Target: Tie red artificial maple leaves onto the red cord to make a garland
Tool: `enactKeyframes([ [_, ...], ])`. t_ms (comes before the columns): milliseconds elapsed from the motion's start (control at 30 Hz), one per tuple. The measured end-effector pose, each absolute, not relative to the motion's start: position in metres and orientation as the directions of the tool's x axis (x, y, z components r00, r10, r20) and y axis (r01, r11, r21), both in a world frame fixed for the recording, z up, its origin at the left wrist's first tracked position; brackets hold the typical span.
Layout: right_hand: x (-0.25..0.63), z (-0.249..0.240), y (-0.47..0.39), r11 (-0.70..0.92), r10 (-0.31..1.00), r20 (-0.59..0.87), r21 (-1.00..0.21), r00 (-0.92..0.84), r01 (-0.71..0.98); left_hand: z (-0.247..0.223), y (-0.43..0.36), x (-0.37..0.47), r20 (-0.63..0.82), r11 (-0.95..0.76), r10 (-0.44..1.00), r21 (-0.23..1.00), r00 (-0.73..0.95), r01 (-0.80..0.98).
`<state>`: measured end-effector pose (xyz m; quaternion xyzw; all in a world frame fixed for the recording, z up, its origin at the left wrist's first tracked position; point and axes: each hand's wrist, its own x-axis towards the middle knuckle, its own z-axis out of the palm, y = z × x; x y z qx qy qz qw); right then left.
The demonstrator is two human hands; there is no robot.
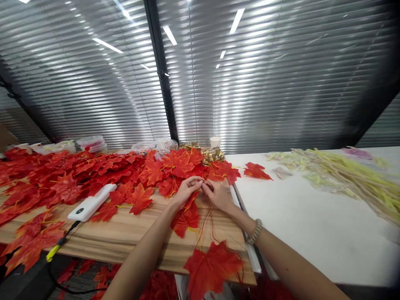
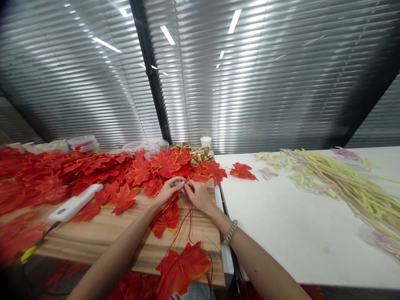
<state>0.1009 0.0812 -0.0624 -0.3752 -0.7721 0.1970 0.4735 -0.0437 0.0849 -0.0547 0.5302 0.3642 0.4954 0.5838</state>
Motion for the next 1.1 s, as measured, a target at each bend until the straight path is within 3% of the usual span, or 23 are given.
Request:
enactKeyframes([
  [1100,0.1006,-0.0681,0.0848,0.64,0.766,0.584,-0.653,-0.27,0.405,-0.061,0.0893,-0.0461,0.173,-0.144,0.944,0.982,0.28,-0.123],
])
